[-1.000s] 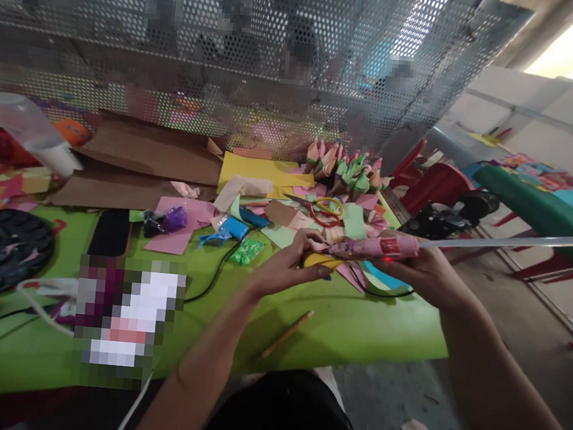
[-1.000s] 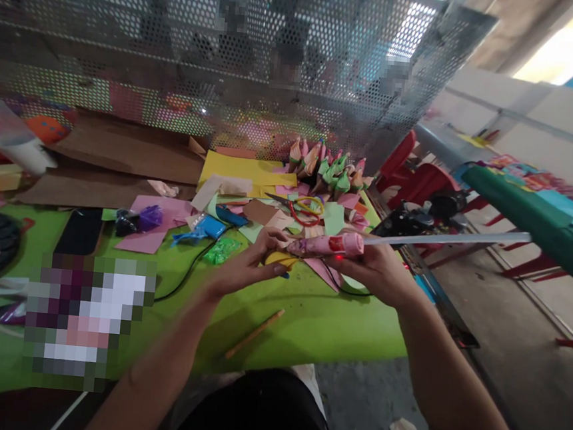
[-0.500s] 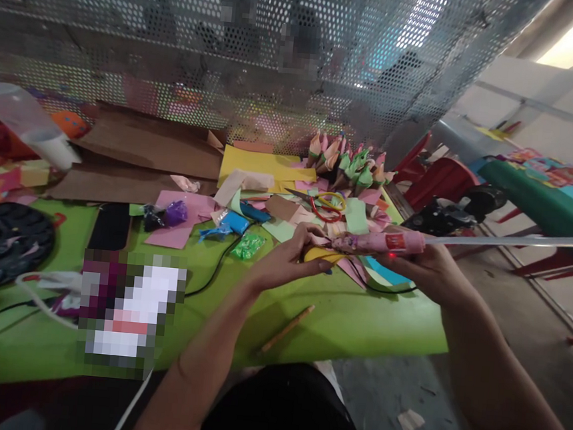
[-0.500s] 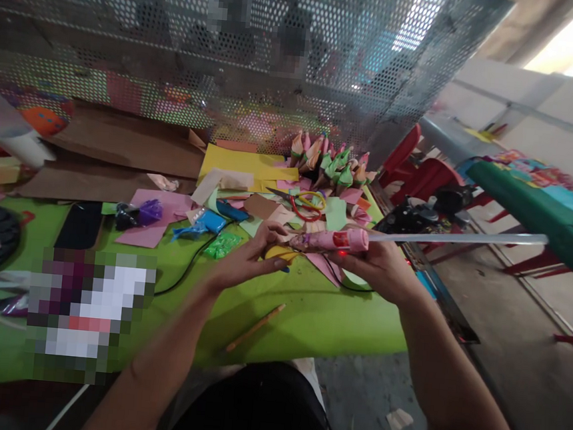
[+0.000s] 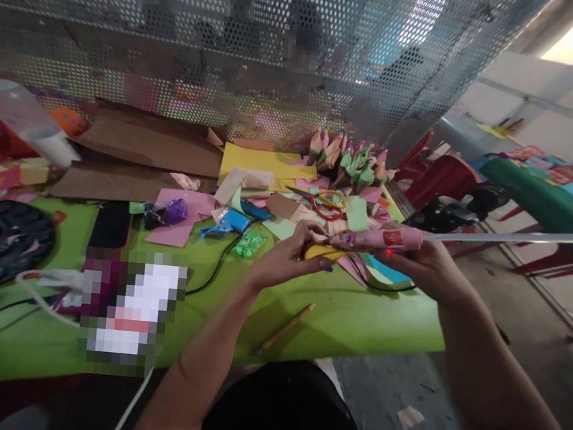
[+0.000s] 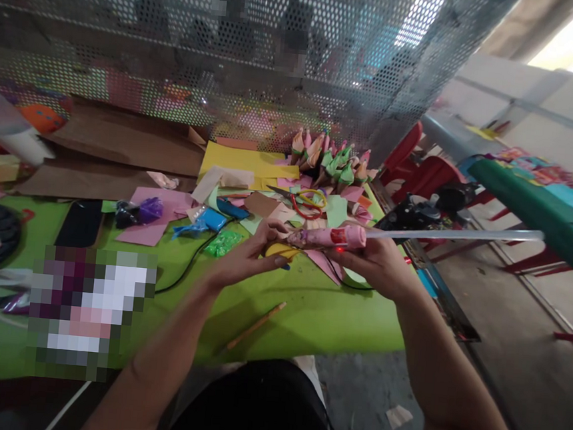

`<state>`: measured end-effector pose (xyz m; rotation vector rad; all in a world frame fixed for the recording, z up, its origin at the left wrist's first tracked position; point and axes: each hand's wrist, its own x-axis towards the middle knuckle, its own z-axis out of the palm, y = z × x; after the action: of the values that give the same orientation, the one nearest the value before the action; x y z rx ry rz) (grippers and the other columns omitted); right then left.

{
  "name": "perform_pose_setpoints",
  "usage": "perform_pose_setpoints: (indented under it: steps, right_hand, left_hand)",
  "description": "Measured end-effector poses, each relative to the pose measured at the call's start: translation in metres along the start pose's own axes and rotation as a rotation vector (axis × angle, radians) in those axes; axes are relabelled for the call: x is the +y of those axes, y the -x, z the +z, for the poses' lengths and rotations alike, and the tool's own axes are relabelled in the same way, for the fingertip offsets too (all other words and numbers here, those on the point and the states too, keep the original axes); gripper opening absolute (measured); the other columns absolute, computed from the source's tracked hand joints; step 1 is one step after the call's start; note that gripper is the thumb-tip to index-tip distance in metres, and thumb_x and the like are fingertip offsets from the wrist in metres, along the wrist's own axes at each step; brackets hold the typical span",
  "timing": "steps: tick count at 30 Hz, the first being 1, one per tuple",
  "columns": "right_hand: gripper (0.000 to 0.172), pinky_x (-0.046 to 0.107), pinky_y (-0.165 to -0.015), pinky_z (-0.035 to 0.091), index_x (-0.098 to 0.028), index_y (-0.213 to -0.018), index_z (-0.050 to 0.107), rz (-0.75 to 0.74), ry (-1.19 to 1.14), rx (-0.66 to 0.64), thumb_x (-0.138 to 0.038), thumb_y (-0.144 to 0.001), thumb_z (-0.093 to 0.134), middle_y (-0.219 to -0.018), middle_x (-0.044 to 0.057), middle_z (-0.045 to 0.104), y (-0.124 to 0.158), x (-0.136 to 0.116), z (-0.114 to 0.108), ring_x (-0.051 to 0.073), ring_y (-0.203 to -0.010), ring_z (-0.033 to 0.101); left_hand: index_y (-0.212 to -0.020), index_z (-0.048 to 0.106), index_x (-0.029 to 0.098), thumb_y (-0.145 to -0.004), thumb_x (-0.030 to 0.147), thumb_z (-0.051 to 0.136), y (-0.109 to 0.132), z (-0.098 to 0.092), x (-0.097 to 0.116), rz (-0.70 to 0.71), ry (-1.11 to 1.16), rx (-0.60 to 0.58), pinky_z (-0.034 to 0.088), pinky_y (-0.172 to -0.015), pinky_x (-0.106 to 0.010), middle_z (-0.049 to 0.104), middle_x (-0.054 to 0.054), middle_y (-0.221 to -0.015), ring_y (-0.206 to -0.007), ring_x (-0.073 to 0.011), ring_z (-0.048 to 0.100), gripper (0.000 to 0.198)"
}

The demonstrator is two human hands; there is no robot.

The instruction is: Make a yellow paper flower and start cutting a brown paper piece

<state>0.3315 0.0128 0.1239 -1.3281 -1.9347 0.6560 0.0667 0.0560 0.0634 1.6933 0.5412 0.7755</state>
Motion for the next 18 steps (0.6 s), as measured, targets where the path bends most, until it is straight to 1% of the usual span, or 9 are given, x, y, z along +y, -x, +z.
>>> perform_pose_setpoints:
  steps: [3, 7, 9, 14, 16, 18]
  right_hand:
    - [0.039, 0.037, -0.073, 0.060, -0.024, -0.087, 0.078, -0.004, -0.030, -0.013, -0.062, -0.084, 0.073, -0.081, 0.004, 0.073, 0.0019, -0.0022, -0.0015, 0.024, -0.076, 0.069]
    - [0.036, 0.040, -0.075, 0.061, -0.025, -0.091, 0.080, -0.018, 0.013, -0.016, -0.059, -0.085, 0.073, -0.085, 0.005, 0.076, 0.0039, -0.0031, -0.0021, 0.026, -0.078, 0.071]
    - [0.035, 0.041, -0.075, 0.060, -0.025, -0.090, 0.080, -0.026, 0.044, -0.017, -0.059, -0.086, 0.072, -0.085, 0.006, 0.076, 0.0040, -0.0033, -0.0019, 0.027, -0.078, 0.070]
    - [0.034, 0.040, -0.075, 0.059, -0.025, -0.091, 0.080, -0.036, 0.073, -0.020, -0.058, -0.087, 0.071, -0.086, 0.006, 0.074, 0.0042, -0.0030, -0.0023, 0.026, -0.079, 0.069]
    - [0.035, 0.040, -0.074, 0.058, -0.025, -0.090, 0.079, -0.032, 0.080, -0.024, -0.058, -0.087, 0.071, -0.085, 0.006, 0.073, 0.0047, -0.0022, -0.0031, 0.026, -0.077, 0.068]
    - [0.036, 0.039, -0.071, 0.056, -0.025, -0.085, 0.078, -0.038, 0.094, -0.008, -0.060, -0.087, 0.071, -0.082, 0.006, 0.071, 0.0049, -0.0016, -0.0037, 0.025, -0.074, 0.066]
  left_hand:
    - [-0.119, 0.044, 0.024, -0.090, 0.053, 0.065, 0.0005, -0.0010, 0.0023, -0.009, -0.034, 0.008, 0.047, -0.103, -0.041, 0.059, -0.006, -0.124, -0.115, -0.0223, 0.059, 0.046]
    - [-0.121, 0.042, 0.025, -0.089, 0.056, 0.065, 0.0011, -0.0012, 0.0038, -0.027, -0.038, 0.024, 0.047, -0.101, -0.042, 0.061, -0.006, -0.119, -0.113, -0.0231, 0.060, 0.050]
    - [-0.121, 0.042, 0.025, -0.089, 0.056, 0.066, 0.0011, -0.0012, 0.0034, -0.027, -0.029, 0.025, 0.047, -0.102, -0.042, 0.061, -0.007, -0.121, -0.114, -0.0232, 0.060, 0.051]
    - [-0.117, 0.045, 0.025, -0.089, 0.055, 0.066, 0.0010, -0.0020, 0.0023, -0.011, -0.044, 0.044, 0.047, -0.103, -0.040, 0.056, -0.008, -0.133, -0.117, -0.0222, 0.059, 0.046]
    - [-0.117, 0.045, 0.025, -0.090, 0.055, 0.066, 0.0012, -0.0024, 0.0021, -0.013, -0.071, 0.049, 0.047, -0.102, -0.040, 0.056, -0.007, -0.134, -0.117, -0.0221, 0.059, 0.045]
    - [-0.118, 0.045, 0.025, -0.091, 0.054, 0.065, 0.0014, -0.0025, 0.0021, -0.014, -0.078, 0.046, 0.048, -0.102, -0.040, 0.057, -0.007, -0.131, -0.116, -0.0222, 0.059, 0.045]
